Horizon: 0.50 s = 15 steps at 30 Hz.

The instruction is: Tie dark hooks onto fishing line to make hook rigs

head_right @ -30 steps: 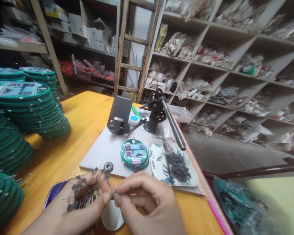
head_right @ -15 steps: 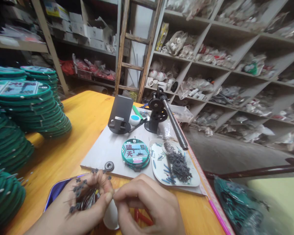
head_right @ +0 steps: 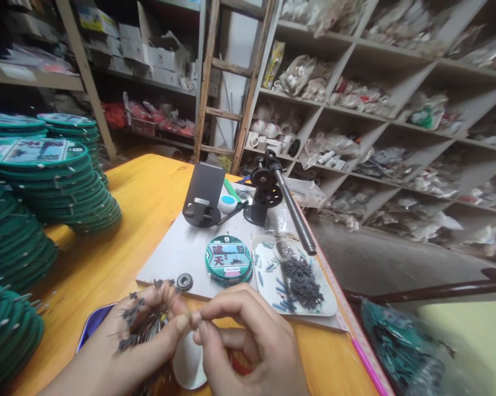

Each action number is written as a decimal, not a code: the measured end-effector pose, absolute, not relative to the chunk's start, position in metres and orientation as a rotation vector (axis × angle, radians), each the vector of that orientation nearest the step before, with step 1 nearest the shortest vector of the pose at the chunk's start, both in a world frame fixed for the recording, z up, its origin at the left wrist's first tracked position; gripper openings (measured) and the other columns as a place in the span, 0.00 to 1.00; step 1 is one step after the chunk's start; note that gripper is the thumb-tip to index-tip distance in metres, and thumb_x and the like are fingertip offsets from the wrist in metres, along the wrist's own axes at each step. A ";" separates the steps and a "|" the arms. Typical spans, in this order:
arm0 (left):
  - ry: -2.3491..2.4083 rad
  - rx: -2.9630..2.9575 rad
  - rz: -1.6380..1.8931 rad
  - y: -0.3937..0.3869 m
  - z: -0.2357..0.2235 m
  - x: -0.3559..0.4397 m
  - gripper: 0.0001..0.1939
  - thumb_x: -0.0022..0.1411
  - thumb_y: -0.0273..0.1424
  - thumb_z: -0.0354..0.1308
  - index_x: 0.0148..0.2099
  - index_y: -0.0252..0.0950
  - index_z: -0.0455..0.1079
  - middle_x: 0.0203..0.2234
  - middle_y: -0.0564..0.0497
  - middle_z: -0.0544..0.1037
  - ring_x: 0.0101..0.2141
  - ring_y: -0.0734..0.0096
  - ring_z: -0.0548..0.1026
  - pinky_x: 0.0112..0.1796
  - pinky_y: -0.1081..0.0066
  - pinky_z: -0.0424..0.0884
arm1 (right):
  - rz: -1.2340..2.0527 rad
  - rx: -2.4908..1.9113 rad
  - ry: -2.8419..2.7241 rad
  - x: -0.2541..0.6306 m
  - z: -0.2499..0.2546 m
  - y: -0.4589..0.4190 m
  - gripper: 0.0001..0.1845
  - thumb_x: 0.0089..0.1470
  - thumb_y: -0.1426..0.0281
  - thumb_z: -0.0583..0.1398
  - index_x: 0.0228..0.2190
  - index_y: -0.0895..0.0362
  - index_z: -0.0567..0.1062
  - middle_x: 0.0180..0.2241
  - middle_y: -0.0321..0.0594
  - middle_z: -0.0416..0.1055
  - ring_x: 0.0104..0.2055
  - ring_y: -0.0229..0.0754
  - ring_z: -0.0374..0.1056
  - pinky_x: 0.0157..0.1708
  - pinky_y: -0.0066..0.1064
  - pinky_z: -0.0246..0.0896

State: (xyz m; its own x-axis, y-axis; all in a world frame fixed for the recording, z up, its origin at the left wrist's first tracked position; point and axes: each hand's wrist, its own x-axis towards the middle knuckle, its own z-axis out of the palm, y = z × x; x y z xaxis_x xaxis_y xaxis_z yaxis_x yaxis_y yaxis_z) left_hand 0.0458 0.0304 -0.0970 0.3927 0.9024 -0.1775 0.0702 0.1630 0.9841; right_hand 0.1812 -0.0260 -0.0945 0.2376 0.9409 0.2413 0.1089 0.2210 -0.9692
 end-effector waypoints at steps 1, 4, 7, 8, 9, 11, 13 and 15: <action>0.998 1.275 0.759 0.031 -0.097 0.046 0.08 0.54 0.35 0.58 0.27 0.37 0.67 0.21 0.53 0.73 0.26 0.69 0.72 0.28 0.73 0.67 | 0.811 -1.192 -1.187 0.183 -0.094 -0.026 0.04 0.55 0.73 0.63 0.31 0.52 0.78 0.32 0.39 0.70 0.33 0.40 0.72 0.29 0.23 0.73; 0.969 1.257 0.743 0.030 -0.095 0.045 0.11 0.55 0.38 0.59 0.29 0.36 0.68 0.23 0.53 0.73 0.27 0.70 0.71 0.29 0.73 0.65 | 0.840 -1.191 -1.201 0.189 -0.092 -0.024 0.03 0.57 0.71 0.62 0.33 0.52 0.78 0.34 0.37 0.69 0.32 0.37 0.73 0.32 0.21 0.72; 0.984 1.212 0.721 0.028 -0.093 0.044 0.13 0.54 0.41 0.60 0.29 0.36 0.69 0.21 0.55 0.72 0.25 0.71 0.69 0.29 0.73 0.64 | 0.908 -1.215 -1.226 0.196 -0.090 -0.023 0.04 0.60 0.69 0.60 0.35 0.50 0.77 0.35 0.35 0.68 0.32 0.33 0.72 0.35 0.18 0.70; 0.990 1.204 0.708 0.027 -0.093 0.044 0.14 0.54 0.42 0.60 0.30 0.36 0.69 0.20 0.55 0.71 0.25 0.71 0.68 0.28 0.73 0.63 | 0.924 -1.223 -1.229 0.197 -0.090 -0.024 0.04 0.61 0.69 0.60 0.35 0.49 0.77 0.36 0.34 0.68 0.33 0.33 0.72 0.36 0.17 0.70; 0.990 1.203 0.698 0.027 -0.093 0.043 0.14 0.54 0.42 0.60 0.30 0.36 0.69 0.20 0.55 0.71 0.25 0.71 0.68 0.28 0.73 0.63 | 0.935 -1.226 -1.226 0.199 -0.091 -0.024 0.04 0.61 0.69 0.60 0.36 0.49 0.76 0.35 0.34 0.68 0.33 0.32 0.71 0.36 0.17 0.69; 0.969 1.217 0.692 0.027 -0.092 0.043 0.14 0.55 0.43 0.60 0.30 0.36 0.69 0.21 0.55 0.71 0.25 0.71 0.68 0.29 0.73 0.63 | 0.943 -1.219 -1.217 0.200 -0.091 -0.025 0.04 0.62 0.68 0.59 0.36 0.50 0.76 0.33 0.34 0.69 0.32 0.32 0.71 0.36 0.17 0.69; 0.932 1.223 0.703 0.027 -0.092 0.042 0.14 0.56 0.42 0.60 0.31 0.36 0.69 0.22 0.55 0.72 0.27 0.71 0.68 0.30 0.73 0.63 | 0.939 -1.209 -1.209 0.198 -0.090 -0.026 0.04 0.61 0.68 0.60 0.35 0.51 0.76 0.32 0.34 0.70 0.33 0.34 0.71 0.36 0.18 0.69; 0.897 1.202 0.722 0.027 -0.092 0.041 0.14 0.57 0.42 0.60 0.31 0.36 0.69 0.23 0.56 0.72 0.28 0.71 0.69 0.31 0.73 0.64 | 0.920 -1.196 -1.177 0.195 -0.087 -0.026 0.03 0.60 0.68 0.61 0.36 0.51 0.77 0.31 0.35 0.73 0.33 0.35 0.72 0.36 0.20 0.69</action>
State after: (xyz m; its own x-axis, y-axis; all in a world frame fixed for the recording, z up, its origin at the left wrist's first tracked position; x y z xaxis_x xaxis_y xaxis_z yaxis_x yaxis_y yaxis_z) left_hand 0.0406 0.0269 -0.0916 0.4764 0.8577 -0.1936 -0.0062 0.2235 0.9747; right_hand 0.1950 -0.0260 -0.0865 0.1853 0.9665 0.1775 0.0611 0.1689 -0.9837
